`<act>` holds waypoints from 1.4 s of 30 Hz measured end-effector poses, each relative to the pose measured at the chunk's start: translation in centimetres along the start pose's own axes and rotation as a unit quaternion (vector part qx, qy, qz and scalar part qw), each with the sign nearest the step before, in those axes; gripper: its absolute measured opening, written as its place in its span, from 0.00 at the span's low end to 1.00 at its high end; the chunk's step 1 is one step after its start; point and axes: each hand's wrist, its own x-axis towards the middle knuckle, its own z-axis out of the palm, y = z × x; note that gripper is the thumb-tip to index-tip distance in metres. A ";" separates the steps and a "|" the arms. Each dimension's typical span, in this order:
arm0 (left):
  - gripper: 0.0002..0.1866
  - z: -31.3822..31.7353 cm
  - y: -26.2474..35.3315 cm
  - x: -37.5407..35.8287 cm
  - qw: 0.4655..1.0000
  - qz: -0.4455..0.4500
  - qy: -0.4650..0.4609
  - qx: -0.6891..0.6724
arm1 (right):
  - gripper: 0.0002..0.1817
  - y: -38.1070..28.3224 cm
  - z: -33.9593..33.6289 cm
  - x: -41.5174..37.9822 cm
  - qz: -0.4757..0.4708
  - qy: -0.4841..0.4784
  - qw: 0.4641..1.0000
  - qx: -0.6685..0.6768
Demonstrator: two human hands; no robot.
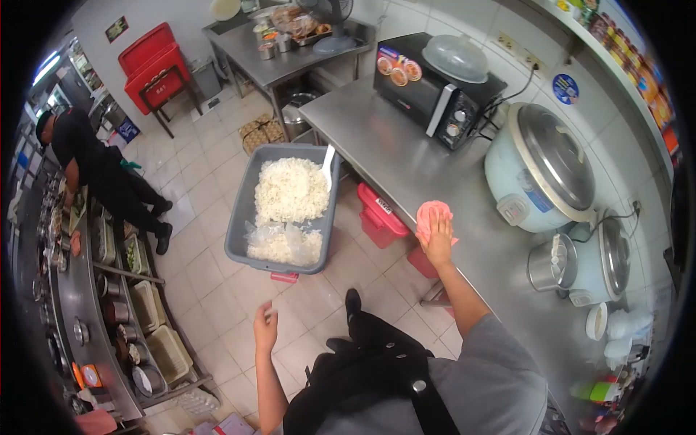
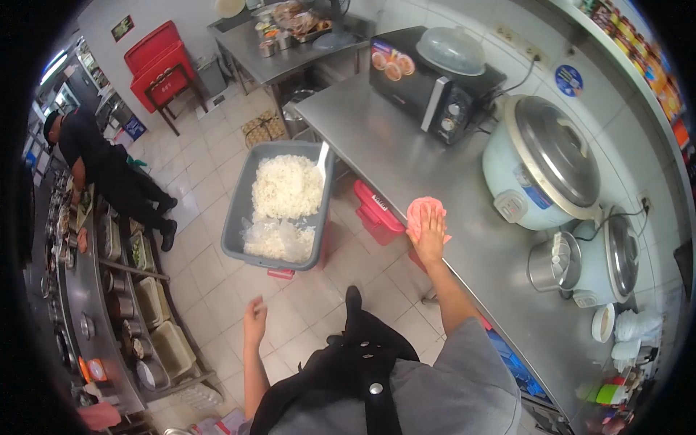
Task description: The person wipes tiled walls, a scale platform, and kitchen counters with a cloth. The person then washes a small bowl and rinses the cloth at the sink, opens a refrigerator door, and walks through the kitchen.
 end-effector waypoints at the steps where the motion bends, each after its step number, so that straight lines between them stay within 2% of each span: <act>1: 0.23 0.1 0.7 1.7 1.000 0.009 0.001 0.007 | 0.48 -0.4 0.5 0.6 -0.004 -0.011 1.000 0.005; 3: 0.30 0.7 0.8 5.6 0.999 -0.007 0.033 -0.042 | 0.48 -1.2 0.9 2.5 -0.041 -0.016 0.999 0.021; 4: 0.30 1.0 -0.1 7.6 0.998 -0.014 0.043 -0.039 | 0.48 -2.3 0.2 3.6 -0.037 -0.054 0.998 0.016; 6: 0.38 1.0 -3.1 12.4 0.977 -0.160 0.126 -0.068 | 0.47 -2.0 0.3 5.9 -0.086 -0.073 0.992 0.053; 7: 0.38 0.8 -4.9 14.3 0.976 -0.161 0.129 -0.063 | 0.47 -1.8 0.4 6.6 -0.125 -0.087 0.985 0.080; 10: 0.49 -0.2 -8.9 19.2 0.943 -0.267 0.186 -0.074 | 0.44 -2.3 0.3 8.2 -0.140 -0.087 0.983 0.086; 13: 0.50 -0.4 -7.3 21.1 0.932 -0.294 0.209 -0.041 | 0.42 -2.6 0.9 8.4 -0.133 -0.055 0.986 0.082; 14: 0.51 -0.5 -13.7 23.1 0.941 -0.269 0.208 0.004 | 0.42 -2.8 0.8 8.3 -0.131 -0.061 0.986 0.081; 15: 0.51 -0.4 -14.8 23.3 0.940 -0.273 0.206 0.005 | 0.42 -2.9 0.6 8.4 -0.124 -0.067 0.987 0.076; 17: 0.51 -0.5 -15.6 24.4 0.957 -0.224 0.181 0.030 | 0.42 -3.0 0.6 8.9 -0.117 -0.072 0.988 0.074; 18: 0.53 -0.6 -17.6 25.1 0.972 -0.165 0.167 0.005 | 0.42 -2.9 0.7 9.0 -0.120 -0.070 0.988 0.075; 19: 0.53 -0.6 -16.2 24.9 0.972 -0.167 0.164 0.007 | 0.41 -2.8 0.6 9.0 -0.122 -0.068 0.987 0.075; 20: 0.54 -0.7 -12.5 24.3 0.966 -0.205 0.147 -0.060 | 0.41 -2.7 0.6 9.0 -0.118 -0.070 0.988 0.074; 21: 0.55 -0.7 -11.8 24.5 0.954 -0.240 0.129 -0.127 | 0.41 -2.7 0.5 9.1 -0.114 -0.075 0.988 0.069; 22: 0.56 -0.8 -11.7 25.0 0.951 -0.255 0.121 -0.130 | 0.41 -2.7 0.6 9.1 -0.110 -0.081 0.988 0.067; 23: 0.56 -0.7 -11.2 25.2 0.951 -0.256 0.119 -0.125 | 0.41 -2.7 0.7 9.1 -0.105 -0.082 0.989 0.068; 25: 0.53 0.1 -12.5 25.6 0.956 -0.187 0.193 -0.113 | 0.41 -2.5 0.6 9.3 -0.110 -0.083 0.987 0.080; 26: 0.53 0.1 -12.0 25.6 0.957 -0.185 0.194 -0.109 | 0.41 -2.4 0.6 9.3 -0.107 -0.083 0.987 0.084; 28: 0.47 1.2 -7.1 24.8 0.918 -0.317 0.172 -0.166 | 0.40 -2.5 0.6 9.6 -0.106 -0.088 0.987 0.083; 29: 0.47 2.0 -6.5 25.0 0.919 -0.316 0.173 -0.162 | 0.40 -2.5 0.7 9.9 -0.104 -0.088 0.987 0.087; 31: 0.41 3.4 -6.5 24.5 0.888 -0.376 0.167 -0.207 | 0.40 -2.5 0.5 10.1 -0.116 -0.093 0.986 0.077; 33: 0.39 4.8 -5.8 24.0 0.883 -0.380 0.121 -0.248 | 0.40 -2.5 0.5 10.1 -0.113 -0.096 0.986 0.080; 34: 0.39 5.6 -5.7 23.7 0.864 -0.384 0.086 -0.315 | 0.40 -2.5 0.6 10.2 -0.111 -0.098 0.986 0.080; 35: 0.38 7.0 -5.6 23.5 0.857 -0.377 0.118 -0.332 | 0.40 -2.5 0.8 10.2 -0.115 -0.099 0.985 0.084; 38: 0.37 9.7 -3.1 22.3 0.847 -0.362 0.134 -0.366 | 0.41 -2.4 1.0 9.9 -0.117 -0.102 0.985 0.081; 40: 0.41 10.6 -2.8 22.0 0.849 -0.371 0.083 -0.366 | 0.41 -2.4 1.2 10.0 -0.120 -0.092 0.985 0.083; 41: 0.39 11.5 -2.9 21.9 0.856 -0.350 0.090 -0.369 | 0.41 -2.5 1.2 10.0 -0.124 -0.090 0.985 0.085; 42: 0.42 12.2 -2.8 21.7 0.860 -0.338 0.086 -0.374 | 0.41 -2.6 1.2 10.0 -0.123 -0.087 0.985 0.084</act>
